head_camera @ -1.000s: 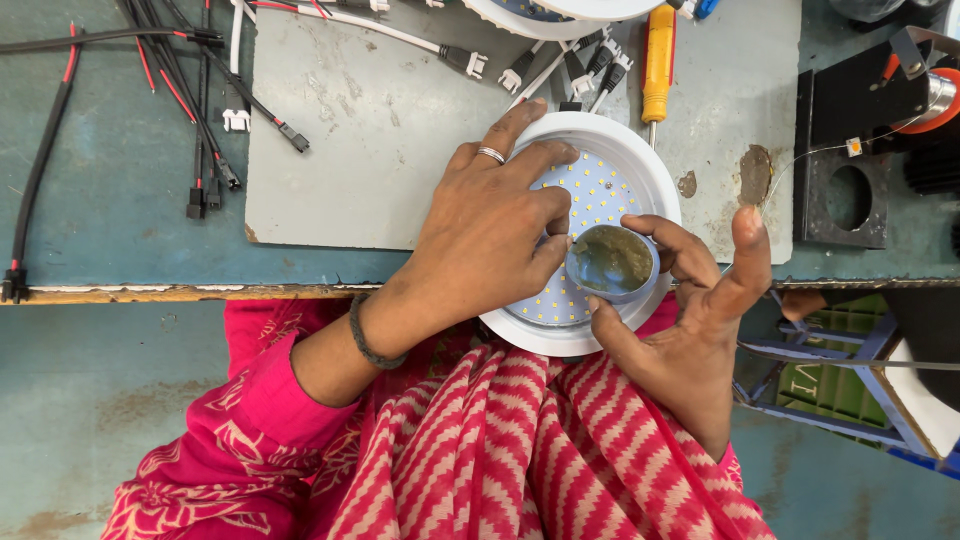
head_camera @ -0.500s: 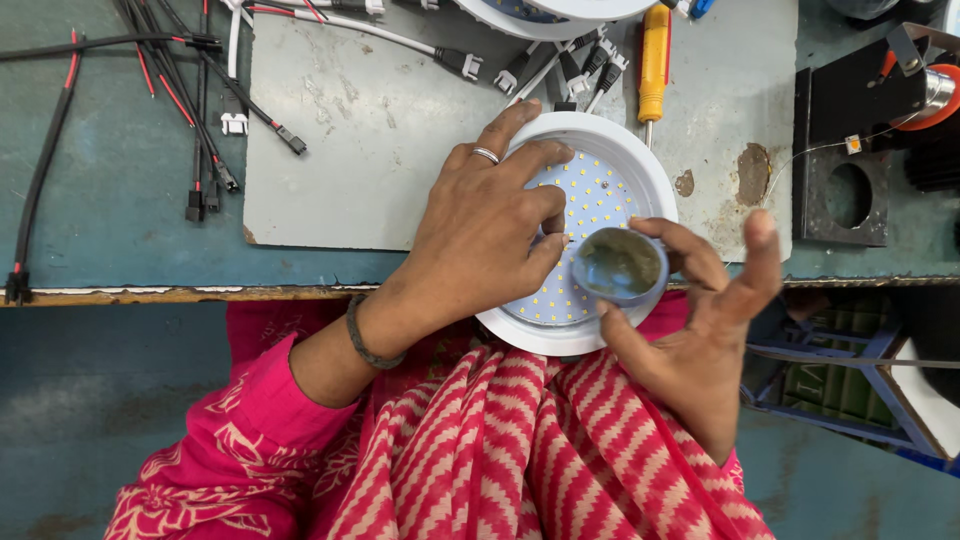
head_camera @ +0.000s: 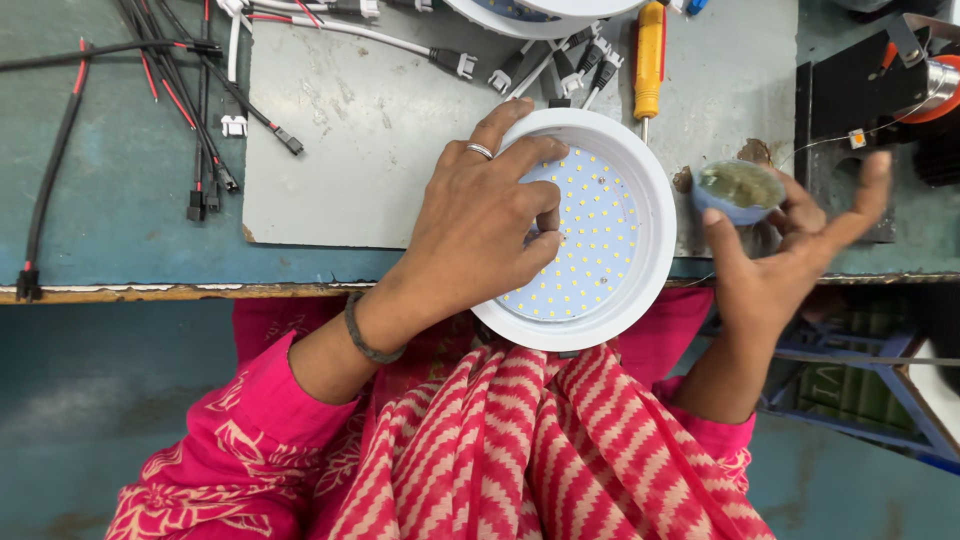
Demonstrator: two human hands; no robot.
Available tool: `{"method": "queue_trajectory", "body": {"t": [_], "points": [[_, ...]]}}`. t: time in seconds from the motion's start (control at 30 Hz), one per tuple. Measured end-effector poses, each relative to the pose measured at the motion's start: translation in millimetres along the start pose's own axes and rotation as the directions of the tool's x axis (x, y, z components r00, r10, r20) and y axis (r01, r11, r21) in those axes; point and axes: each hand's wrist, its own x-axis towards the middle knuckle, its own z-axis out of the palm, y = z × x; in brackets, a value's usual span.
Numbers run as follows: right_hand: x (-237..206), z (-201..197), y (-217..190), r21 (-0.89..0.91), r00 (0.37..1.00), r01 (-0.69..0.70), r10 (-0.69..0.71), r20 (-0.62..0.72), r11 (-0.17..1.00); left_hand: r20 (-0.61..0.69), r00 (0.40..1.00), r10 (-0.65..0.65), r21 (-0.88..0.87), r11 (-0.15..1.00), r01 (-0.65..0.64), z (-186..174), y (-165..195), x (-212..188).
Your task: The person uses a soldering iron to attach wires to small LED modules and then to a circular LED panel. They repeatedly dip the soldering iron tip into a small container of flux and apply solder to the LED contacts while holding the components steady.
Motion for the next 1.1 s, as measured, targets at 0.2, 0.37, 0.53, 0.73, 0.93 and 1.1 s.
{"method": "queue_trajectory", "body": {"t": [0.2, 0.37, 0.53, 0.73, 0.93, 1.1], "points": [[-16, -2, 11, -0.222, 1.0, 0.008, -0.008, -0.001, 0.975, 0.02, 1.0, -0.021, 0.013, 1.0, 0.021, 0, 0, 0], [-30, -15, 9, -0.101, 0.99, -0.058, 0.044, -0.134, 0.993, 0.009, 1.0, -0.007, 0.036, 0.999, 0.007, 1, -1, -1], [-44, -47, 17, 0.357, 0.938, -0.14, 0.24, -0.251, 0.924, -0.007, 1.0, 0.003, 0.049, 0.999, -0.003, -1, -1, -3], [-40, -105, 40, 0.922, 0.782, -0.046, 0.588, -0.207, 0.385, 0.012, 1.0, 0.016, 0.056, 0.998, -0.017, -8, -2, -2], [-9, -126, 66, 0.767, 0.756, -0.015, 0.509, -0.411, 0.641, 0.016, 1.0, 0.015, 0.068, 0.998, -0.016, -12, 0, -2], [33, -128, 99, 0.582, 0.728, -0.092, 0.453, -0.514, 0.808, 0.009, 1.0, 0.007, 0.071, 0.997, -0.007, -10, -2, -3]]}}
